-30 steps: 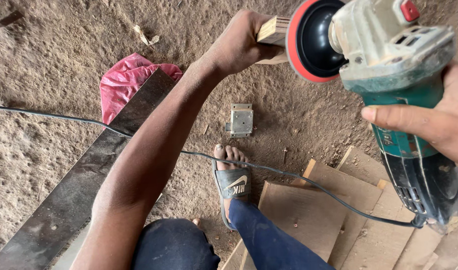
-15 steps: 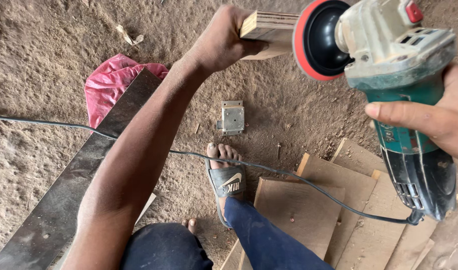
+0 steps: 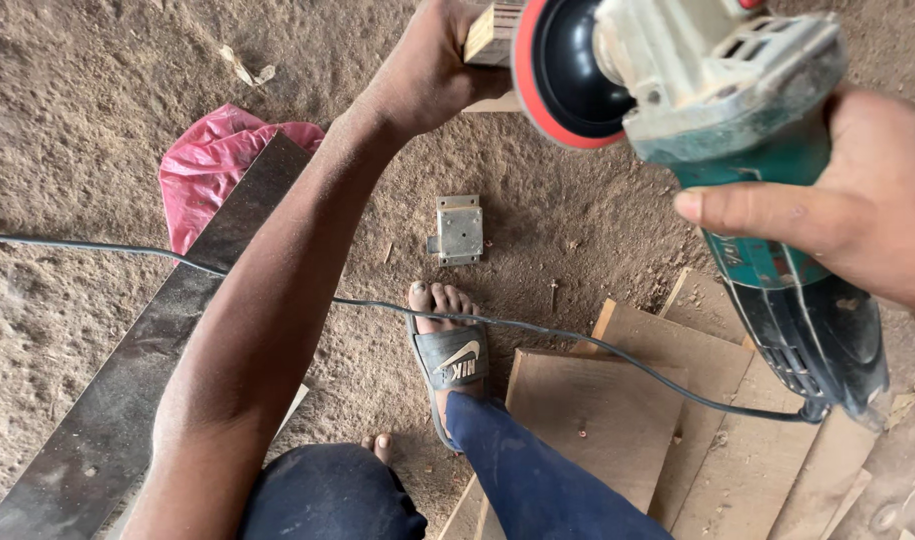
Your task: The person sands the edges and surfaces of a rectangular wooden board using a hand-held power sander, turning the board several times to reach different sides.
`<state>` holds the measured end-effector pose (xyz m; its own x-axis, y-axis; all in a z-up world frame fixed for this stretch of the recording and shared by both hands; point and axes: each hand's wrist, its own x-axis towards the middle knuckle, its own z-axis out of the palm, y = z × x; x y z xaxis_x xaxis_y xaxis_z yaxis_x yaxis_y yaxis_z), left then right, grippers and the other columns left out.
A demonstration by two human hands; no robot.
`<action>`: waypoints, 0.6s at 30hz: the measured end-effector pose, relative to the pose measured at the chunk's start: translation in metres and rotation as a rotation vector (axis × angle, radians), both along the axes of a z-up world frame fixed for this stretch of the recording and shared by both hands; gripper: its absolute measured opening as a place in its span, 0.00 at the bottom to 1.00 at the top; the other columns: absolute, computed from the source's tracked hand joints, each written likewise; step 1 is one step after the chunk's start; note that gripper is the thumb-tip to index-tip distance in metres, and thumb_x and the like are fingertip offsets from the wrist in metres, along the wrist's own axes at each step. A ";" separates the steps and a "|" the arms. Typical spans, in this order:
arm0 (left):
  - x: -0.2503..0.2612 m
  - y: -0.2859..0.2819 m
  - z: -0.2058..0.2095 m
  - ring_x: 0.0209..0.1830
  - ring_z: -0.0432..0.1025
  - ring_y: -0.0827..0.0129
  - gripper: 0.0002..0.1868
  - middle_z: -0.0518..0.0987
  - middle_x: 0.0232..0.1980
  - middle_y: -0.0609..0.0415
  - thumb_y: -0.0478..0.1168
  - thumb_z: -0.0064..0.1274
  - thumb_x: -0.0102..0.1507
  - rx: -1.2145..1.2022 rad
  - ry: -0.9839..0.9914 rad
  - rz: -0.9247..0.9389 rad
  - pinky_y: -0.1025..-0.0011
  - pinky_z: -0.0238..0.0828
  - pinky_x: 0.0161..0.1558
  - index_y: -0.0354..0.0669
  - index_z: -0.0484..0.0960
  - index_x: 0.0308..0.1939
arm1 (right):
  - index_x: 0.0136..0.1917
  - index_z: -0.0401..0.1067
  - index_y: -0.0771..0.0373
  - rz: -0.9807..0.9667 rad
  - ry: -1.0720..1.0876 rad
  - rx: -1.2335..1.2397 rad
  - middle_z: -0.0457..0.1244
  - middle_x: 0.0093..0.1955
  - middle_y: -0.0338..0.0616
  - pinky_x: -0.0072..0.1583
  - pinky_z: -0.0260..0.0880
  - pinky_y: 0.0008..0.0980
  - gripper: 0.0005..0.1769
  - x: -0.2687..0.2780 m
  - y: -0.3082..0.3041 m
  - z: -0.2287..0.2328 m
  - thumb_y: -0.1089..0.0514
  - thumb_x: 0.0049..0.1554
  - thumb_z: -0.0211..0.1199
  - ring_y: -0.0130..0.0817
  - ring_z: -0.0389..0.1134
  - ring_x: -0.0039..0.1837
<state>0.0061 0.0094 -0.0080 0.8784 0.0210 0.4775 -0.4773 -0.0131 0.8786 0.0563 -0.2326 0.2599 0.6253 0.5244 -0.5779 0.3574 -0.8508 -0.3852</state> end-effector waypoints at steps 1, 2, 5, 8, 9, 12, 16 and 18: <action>0.000 0.000 0.000 0.52 0.83 0.67 0.14 0.86 0.51 0.50 0.31 0.67 0.66 0.010 0.035 0.006 0.65 0.83 0.58 0.37 0.82 0.54 | 0.64 0.76 0.63 -0.009 0.017 -0.005 0.70 0.52 0.47 0.54 0.74 0.37 0.30 0.002 -0.002 0.001 0.50 0.51 0.72 0.35 0.75 0.51; -0.001 -0.001 0.000 0.51 0.83 0.67 0.14 0.87 0.50 0.50 0.31 0.67 0.66 0.021 0.072 0.009 0.66 0.83 0.57 0.37 0.83 0.54 | 0.65 0.75 0.64 -0.022 0.035 -0.008 0.70 0.52 0.48 0.54 0.75 0.38 0.30 0.003 -0.005 0.001 0.51 0.52 0.72 0.35 0.75 0.51; -0.002 -0.002 -0.001 0.49 0.84 0.69 0.13 0.87 0.49 0.51 0.31 0.66 0.65 0.034 0.167 0.017 0.67 0.84 0.54 0.38 0.84 0.52 | 0.63 0.76 0.65 -0.047 -0.018 -0.091 0.70 0.49 0.50 0.53 0.75 0.39 0.27 0.006 -0.012 -0.001 0.52 0.52 0.72 0.37 0.76 0.50; -0.001 -0.002 0.000 0.49 0.84 0.68 0.13 0.87 0.49 0.50 0.30 0.66 0.65 0.042 0.158 0.021 0.67 0.83 0.53 0.37 0.84 0.53 | 0.63 0.76 0.64 -0.087 -0.004 -0.042 0.70 0.50 0.49 0.54 0.74 0.39 0.27 0.005 -0.017 -0.001 0.53 0.52 0.71 0.36 0.75 0.51; -0.002 -0.002 0.000 0.49 0.83 0.68 0.14 0.87 0.49 0.50 0.30 0.66 0.65 0.046 0.142 0.023 0.66 0.83 0.53 0.37 0.84 0.53 | 0.63 0.76 0.65 -0.083 -0.010 -0.047 0.70 0.50 0.49 0.54 0.74 0.39 0.27 0.005 -0.018 0.000 0.53 0.52 0.71 0.36 0.75 0.51; -0.001 -0.002 0.000 0.48 0.84 0.69 0.12 0.88 0.48 0.50 0.32 0.66 0.65 0.042 0.200 0.026 0.67 0.85 0.52 0.38 0.85 0.52 | 0.62 0.76 0.65 -0.094 -0.023 -0.052 0.71 0.50 0.50 0.54 0.74 0.39 0.26 0.004 -0.021 -0.001 0.53 0.53 0.71 0.37 0.75 0.51; 0.000 -0.001 -0.003 0.46 0.84 0.67 0.11 0.88 0.46 0.48 0.32 0.66 0.65 0.062 0.180 0.028 0.66 0.85 0.49 0.37 0.84 0.51 | 0.64 0.74 0.66 -0.127 -0.025 -0.017 0.72 0.51 0.51 0.54 0.74 0.39 0.28 0.004 -0.029 -0.001 0.54 0.52 0.71 0.38 0.74 0.52; 0.002 -0.002 -0.006 0.45 0.85 0.67 0.11 0.87 0.46 0.47 0.32 0.66 0.65 0.085 0.181 0.041 0.66 0.85 0.49 0.37 0.85 0.51 | 0.66 0.73 0.66 -0.139 -0.029 0.001 0.71 0.52 0.50 0.55 0.74 0.39 0.31 0.007 -0.035 -0.001 0.54 0.51 0.70 0.37 0.74 0.53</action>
